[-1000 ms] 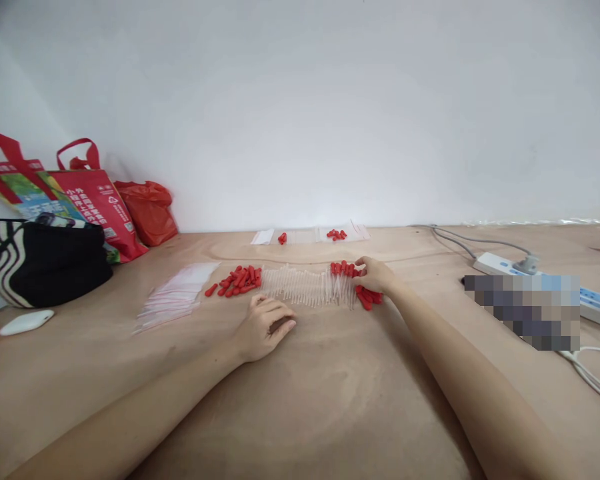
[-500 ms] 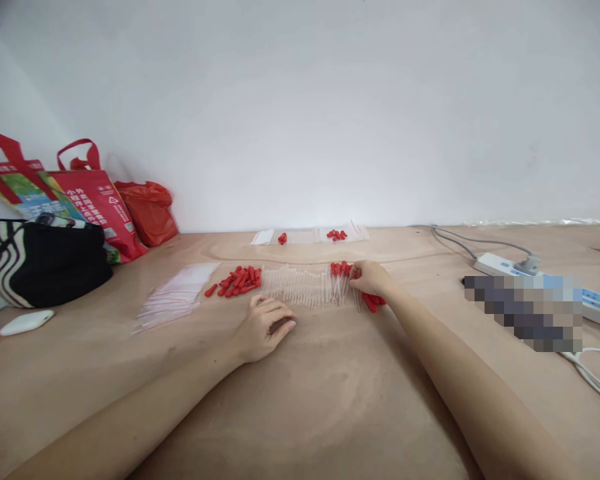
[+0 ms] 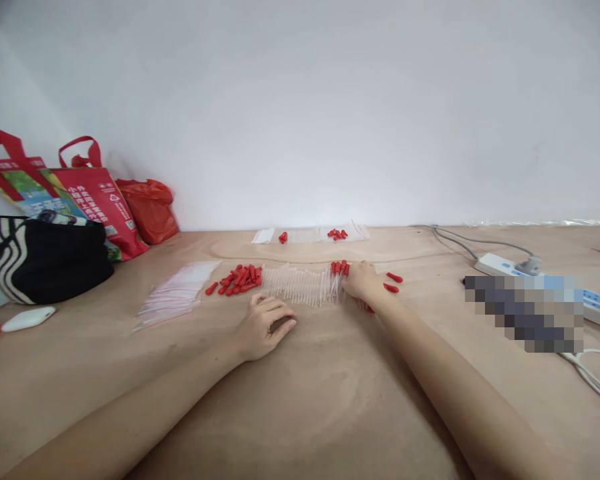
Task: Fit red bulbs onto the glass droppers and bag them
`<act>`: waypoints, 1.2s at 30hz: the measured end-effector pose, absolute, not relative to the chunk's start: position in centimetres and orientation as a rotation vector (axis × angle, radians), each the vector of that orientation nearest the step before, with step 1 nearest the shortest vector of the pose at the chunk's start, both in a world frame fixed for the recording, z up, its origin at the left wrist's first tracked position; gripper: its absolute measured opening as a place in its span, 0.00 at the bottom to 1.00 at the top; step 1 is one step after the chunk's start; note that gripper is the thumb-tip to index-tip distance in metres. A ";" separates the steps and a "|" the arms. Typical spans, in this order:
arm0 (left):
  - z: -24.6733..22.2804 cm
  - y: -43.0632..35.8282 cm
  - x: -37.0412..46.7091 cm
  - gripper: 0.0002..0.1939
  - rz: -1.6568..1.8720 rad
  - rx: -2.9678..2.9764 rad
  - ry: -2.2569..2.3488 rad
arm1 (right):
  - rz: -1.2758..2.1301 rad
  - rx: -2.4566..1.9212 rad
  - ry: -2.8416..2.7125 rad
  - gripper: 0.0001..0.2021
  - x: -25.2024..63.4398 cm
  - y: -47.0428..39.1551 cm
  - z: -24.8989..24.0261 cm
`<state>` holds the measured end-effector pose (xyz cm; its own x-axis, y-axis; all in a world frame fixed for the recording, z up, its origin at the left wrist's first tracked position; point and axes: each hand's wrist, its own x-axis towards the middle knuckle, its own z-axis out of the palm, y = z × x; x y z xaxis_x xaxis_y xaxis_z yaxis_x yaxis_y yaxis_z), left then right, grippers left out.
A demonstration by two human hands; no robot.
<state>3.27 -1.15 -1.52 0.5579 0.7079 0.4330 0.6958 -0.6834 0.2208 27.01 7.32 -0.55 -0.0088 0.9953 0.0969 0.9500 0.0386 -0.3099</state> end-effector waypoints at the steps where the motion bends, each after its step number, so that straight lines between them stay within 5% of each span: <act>1: -1.5 -1.1 3.3 0.07 0.780 2.752 1.239 | 0.210 -2.022 -2.022 0.07 26.8 7.2 -0.5; 11: -1.6 -1.2 3.3 0.07 0.788 2.758 1.246 | 0.149 -2.355 -1.870 0.16 24.5 6.5 -0.4; 18: -1.8 -0.9 3.2 0.05 0.955 2.715 1.442 | 0.117 -2.300 -1.949 0.12 25.9 6.4 0.9; 26: -1.2 1.9 0.5 0.05 1.138 2.400 2.172 | 0.197 -1.778 -2.241 0.09 23.9 2.0 0.7; 36: -1.1 4.6 -0.5 0.09 1.052 2.482 2.383 | 0.063 -1.139 -2.193 0.11 23.9 -0.8 -3.5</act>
